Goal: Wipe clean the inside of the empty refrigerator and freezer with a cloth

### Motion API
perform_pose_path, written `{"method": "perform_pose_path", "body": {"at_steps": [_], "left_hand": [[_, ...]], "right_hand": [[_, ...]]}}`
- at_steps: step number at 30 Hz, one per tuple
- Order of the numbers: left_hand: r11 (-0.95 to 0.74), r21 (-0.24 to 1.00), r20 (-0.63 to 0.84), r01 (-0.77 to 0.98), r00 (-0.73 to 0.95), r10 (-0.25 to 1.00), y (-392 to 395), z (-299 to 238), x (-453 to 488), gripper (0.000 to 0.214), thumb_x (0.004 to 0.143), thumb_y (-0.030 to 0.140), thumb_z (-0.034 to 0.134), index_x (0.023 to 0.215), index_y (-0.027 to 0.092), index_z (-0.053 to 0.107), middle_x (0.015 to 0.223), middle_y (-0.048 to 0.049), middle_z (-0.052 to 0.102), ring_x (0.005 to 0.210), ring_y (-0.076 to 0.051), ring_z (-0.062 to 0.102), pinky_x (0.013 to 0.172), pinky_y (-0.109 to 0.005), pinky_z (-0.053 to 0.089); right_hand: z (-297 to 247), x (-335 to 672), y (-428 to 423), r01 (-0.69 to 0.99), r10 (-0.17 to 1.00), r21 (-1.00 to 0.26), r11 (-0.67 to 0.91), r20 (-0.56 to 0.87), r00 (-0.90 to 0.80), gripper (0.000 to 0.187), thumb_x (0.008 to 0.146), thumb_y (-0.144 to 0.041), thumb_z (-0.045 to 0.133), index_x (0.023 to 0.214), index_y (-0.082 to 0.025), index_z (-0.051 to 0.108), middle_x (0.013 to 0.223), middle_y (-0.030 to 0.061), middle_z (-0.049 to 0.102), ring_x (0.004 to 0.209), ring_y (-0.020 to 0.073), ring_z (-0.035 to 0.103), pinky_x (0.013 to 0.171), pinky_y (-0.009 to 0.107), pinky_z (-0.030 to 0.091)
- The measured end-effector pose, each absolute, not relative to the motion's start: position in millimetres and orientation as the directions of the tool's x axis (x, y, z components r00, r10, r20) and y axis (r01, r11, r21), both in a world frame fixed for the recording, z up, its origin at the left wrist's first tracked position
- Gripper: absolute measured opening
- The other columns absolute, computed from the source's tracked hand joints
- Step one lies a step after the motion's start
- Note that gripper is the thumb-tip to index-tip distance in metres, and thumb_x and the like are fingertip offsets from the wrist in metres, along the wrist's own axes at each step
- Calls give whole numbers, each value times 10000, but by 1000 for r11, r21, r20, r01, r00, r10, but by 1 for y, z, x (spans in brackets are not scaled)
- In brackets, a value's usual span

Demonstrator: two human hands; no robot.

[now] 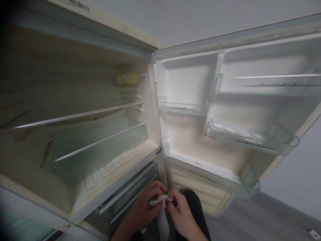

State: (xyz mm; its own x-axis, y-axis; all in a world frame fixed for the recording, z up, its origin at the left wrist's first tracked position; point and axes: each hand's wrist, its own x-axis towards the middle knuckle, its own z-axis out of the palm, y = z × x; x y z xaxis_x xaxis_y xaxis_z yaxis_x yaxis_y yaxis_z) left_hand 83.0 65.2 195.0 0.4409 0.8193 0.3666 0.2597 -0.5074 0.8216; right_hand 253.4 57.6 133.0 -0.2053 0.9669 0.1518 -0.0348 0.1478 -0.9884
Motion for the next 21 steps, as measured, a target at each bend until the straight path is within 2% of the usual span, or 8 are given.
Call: {"method": "perform_pose_path", "body": {"at_steps": [5,10,18,21], "left_hand": [[-493,831,367,258,412,834,62,191,81,168,770,40,568,750,193,501,984,-26,589,916,-155,587,795,-275,434],[-479,833,346,276,416,841,61,191,82,156,767,33,561,767,187,547,979,-27,599,907,-151,592,792,-270,439],[-452,844,304,288,437,846,60,191,84,145,795,48,557,788,193,551,982,-23,606,900,-152,592,794,-274,442],[-468,831,319,300,433,843,61,188,85,141,807,60,548,770,194,527,993,-29,603,918,-156,595,804,-277,445]], "right_hand": [[132,250,55,17,938,-981,192,179,-296,169,880,-260,536,742,-205,455,709,-35,483,679,122,436,619,241,329],[137,246,53,5,939,-988,154,145,-312,62,828,-198,504,769,-202,484,711,-34,498,684,128,469,618,239,350],[133,247,52,-40,949,-994,101,109,-297,52,838,-243,541,811,-200,532,729,-24,519,673,132,487,600,234,368],[129,244,51,-115,954,-991,68,98,-285,137,876,-326,581,845,-208,516,724,-36,504,623,119,481,574,229,372]]}}
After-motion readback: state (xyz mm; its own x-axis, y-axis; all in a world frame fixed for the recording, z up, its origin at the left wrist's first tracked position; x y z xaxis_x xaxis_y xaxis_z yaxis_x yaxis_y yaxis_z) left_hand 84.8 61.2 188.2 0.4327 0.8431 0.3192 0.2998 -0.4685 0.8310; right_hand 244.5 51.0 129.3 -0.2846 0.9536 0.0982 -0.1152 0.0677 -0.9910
